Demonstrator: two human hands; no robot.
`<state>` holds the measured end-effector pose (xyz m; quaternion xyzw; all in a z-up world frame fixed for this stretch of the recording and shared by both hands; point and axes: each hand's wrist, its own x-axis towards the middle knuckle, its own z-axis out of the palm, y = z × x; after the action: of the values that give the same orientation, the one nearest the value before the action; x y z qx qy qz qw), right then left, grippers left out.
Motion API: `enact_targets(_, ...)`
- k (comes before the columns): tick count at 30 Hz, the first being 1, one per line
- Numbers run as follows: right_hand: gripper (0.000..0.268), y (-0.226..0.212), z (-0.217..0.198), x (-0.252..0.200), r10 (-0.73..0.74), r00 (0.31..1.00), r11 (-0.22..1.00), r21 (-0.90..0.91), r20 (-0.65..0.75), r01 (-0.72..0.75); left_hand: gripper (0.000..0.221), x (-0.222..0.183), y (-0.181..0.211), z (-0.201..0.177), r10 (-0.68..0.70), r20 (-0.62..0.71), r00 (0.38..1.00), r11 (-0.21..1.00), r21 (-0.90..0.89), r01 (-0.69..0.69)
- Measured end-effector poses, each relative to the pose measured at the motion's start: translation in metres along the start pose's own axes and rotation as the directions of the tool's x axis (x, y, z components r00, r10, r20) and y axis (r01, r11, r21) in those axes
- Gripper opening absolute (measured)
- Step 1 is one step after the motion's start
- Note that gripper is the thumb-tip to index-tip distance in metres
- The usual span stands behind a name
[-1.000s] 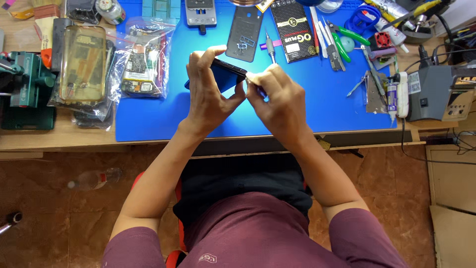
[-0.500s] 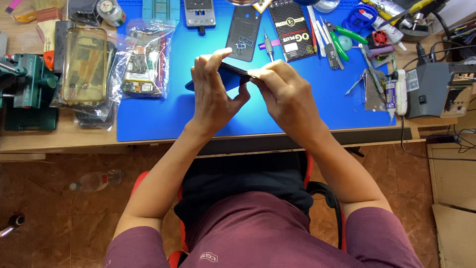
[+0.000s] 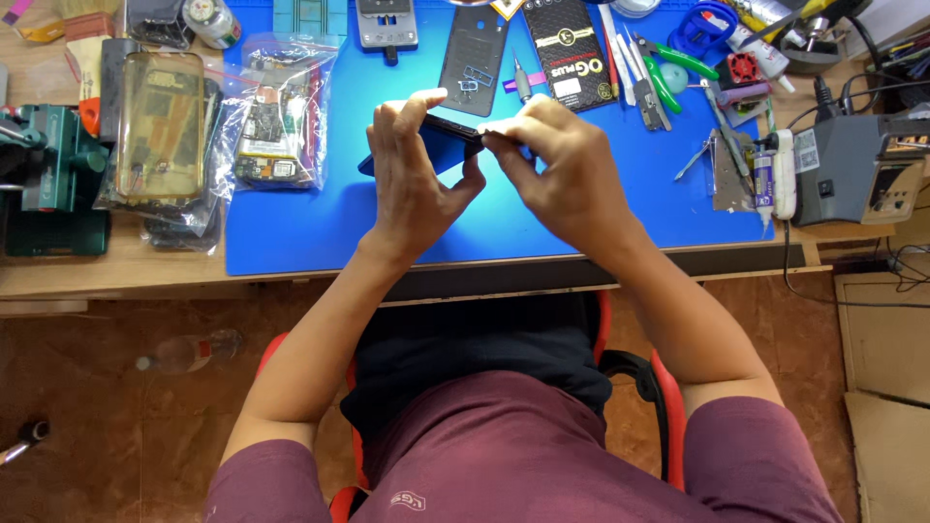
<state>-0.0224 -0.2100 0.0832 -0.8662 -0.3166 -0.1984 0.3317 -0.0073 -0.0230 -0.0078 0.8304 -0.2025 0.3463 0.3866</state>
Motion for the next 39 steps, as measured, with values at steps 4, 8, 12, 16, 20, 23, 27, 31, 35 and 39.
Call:
enact_targets(4,0.014,0.006,-0.009,0.004,0.284,0.949,0.894,0.32,0.139,-0.315,0.078,0.006,0.0,-0.011,-0.012,0.048,0.999,0.994,-0.108,0.017)
enact_targets(8,0.023,0.038,0.013,-0.01,0.38,0.925,0.888,0.271,0.026,-0.372,0.082,0.021,0.007,-0.035,-0.212,0.107,0.972,0.874,-0.424,0.237)
enact_targets(12,0.024,0.089,0.045,-0.026,0.173,0.985,0.971,-0.171,0.02,-0.167,0.077,0.025,0.008,-0.033,-0.356,0.226,0.906,0.592,-0.695,0.407)
enact_targets(16,0.02,0.033,0.027,0.001,0.106,0.988,0.989,0.115,-0.113,-0.093,0.075,0.026,0.006,-0.028,-0.37,0.26,0.892,0.568,-0.696,0.439)
enact_targets(20,0.021,-0.002,0.031,0.015,0.188,0.978,0.942,0.298,-0.086,-0.155,0.076,0.026,0.012,-0.029,-0.336,0.213,0.918,0.677,-0.623,0.392)
enact_targets(23,0.016,-0.006,0.039,0.017,0.138,0.979,0.964,0.247,-0.149,-0.098,0.078,0.024,0.01,-0.03,-0.34,0.169,0.925,0.735,-0.565,0.374)
enact_targets(27,0.016,-0.002,0.045,0.014,0.124,0.983,0.965,0.247,-0.134,-0.088,0.081,0.022,0.001,-0.027,-0.314,0.128,0.941,0.784,-0.524,0.333)
enact_targets(31,0.024,-0.002,0.049,0.012,0.145,0.978,0.966,0.235,-0.151,-0.107,0.076,0.023,-0.002,-0.023,-0.263,0.092,0.96,0.826,-0.492,0.274)
enact_targets(35,0.029,0.004,0.054,0.01,0.136,0.979,0.961,0.262,-0.153,-0.092,0.072,0.022,-0.003,-0.022,-0.236,0.09,0.968,0.837,-0.488,0.249)
enact_targets(39,0.028,0.004,0.063,0.006,0.146,0.96,0.97,0.227,-0.238,-0.091,0.072,0.025,0.003,-0.025,-0.236,0.107,0.966,0.844,-0.469,0.259)
